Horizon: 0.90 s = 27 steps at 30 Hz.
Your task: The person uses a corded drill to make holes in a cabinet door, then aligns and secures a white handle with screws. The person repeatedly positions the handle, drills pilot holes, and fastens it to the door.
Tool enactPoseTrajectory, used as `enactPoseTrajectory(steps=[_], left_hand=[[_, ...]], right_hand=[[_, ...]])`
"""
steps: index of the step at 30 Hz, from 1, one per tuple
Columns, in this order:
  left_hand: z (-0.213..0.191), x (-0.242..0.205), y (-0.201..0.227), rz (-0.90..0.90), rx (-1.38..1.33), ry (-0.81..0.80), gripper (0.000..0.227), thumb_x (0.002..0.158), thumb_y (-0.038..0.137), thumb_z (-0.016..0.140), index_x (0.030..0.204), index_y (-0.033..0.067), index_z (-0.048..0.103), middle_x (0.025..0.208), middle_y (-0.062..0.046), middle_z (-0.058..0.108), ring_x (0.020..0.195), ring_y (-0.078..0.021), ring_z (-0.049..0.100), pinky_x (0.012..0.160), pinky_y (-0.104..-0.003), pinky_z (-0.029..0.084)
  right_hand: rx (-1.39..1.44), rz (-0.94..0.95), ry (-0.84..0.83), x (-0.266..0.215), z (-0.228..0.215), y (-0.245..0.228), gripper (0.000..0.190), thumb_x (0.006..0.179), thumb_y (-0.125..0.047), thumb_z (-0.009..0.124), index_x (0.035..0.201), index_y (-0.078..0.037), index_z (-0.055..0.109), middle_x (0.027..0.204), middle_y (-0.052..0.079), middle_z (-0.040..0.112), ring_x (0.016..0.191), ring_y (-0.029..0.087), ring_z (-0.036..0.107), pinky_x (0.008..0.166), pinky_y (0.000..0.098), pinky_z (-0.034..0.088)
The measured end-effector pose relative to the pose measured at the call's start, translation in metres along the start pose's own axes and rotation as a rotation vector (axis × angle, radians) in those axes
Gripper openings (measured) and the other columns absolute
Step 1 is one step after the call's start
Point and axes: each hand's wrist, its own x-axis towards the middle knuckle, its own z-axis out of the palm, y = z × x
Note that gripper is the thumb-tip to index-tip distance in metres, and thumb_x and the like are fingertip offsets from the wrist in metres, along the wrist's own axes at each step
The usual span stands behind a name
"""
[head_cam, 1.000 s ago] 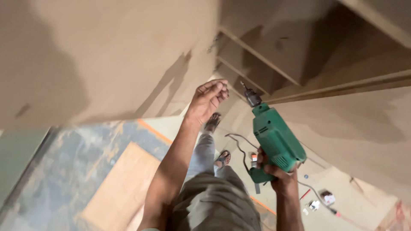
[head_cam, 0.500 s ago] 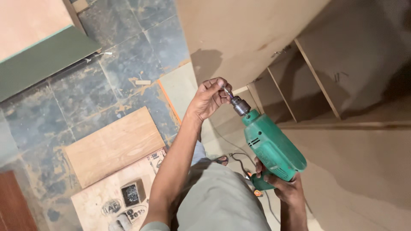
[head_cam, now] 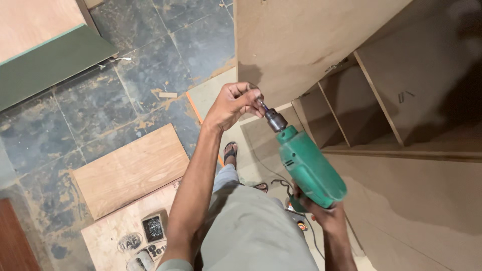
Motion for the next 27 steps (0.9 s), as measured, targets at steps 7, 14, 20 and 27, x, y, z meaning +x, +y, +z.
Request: enactPoseTrajectory(steps=[7,14,20,27], left_hand=[[-0.007,0.024,0.008,-0.032,0.124,0.122,0.021,0.095,0.018,0.074,0.095,-0.0025,0.069,0.084,-0.010,0.071,0.073,-0.0206,0.073,0.070,-0.038,0.065],[0.015,0.048,-0.015,0.057,0.159,0.380,0.024,0.099,0.024,0.068,0.098,-0.0003,0.071,0.088,-0.010,0.074,0.074,-0.0177,0.071,0.069,-0.035,0.061],[0.017,0.039,-0.005,-0.046,-0.039,0.284,0.027,0.095,0.027,0.067,0.102,0.0004,0.070,0.098,-0.013,0.077,0.083,-0.0203,0.073,0.080,-0.039,0.062],[0.032,0.036,0.013,0.706,1.383,0.844,0.070,0.083,0.030,0.085,0.129,-0.0074,0.048,0.114,-0.026,0.059,0.099,-0.0416,0.063,0.084,-0.046,0.053]], right_hand=[[-0.189,-0.057,0.141,0.024,0.029,0.029,0.088,0.074,0.007,0.071,0.153,0.000,0.033,0.110,0.014,0.068,0.095,0.020,0.069,0.084,0.0352,0.057],[-0.569,-0.395,0.213,0.060,0.041,0.062,0.089,0.073,0.010,0.068,0.153,0.001,0.032,0.128,0.018,0.056,0.111,0.024,0.061,0.095,0.0356,0.052],[-0.279,-0.252,0.242,0.056,0.051,0.068,0.088,0.077,0.004,0.067,0.156,0.001,0.029,0.110,0.011,0.065,0.094,0.017,0.066,0.087,0.0323,0.056],[-0.152,-0.270,0.231,0.051,0.045,0.063,0.084,0.080,0.001,0.070,0.154,0.000,0.031,0.105,0.011,0.067,0.092,0.018,0.068,0.082,0.0338,0.058]])
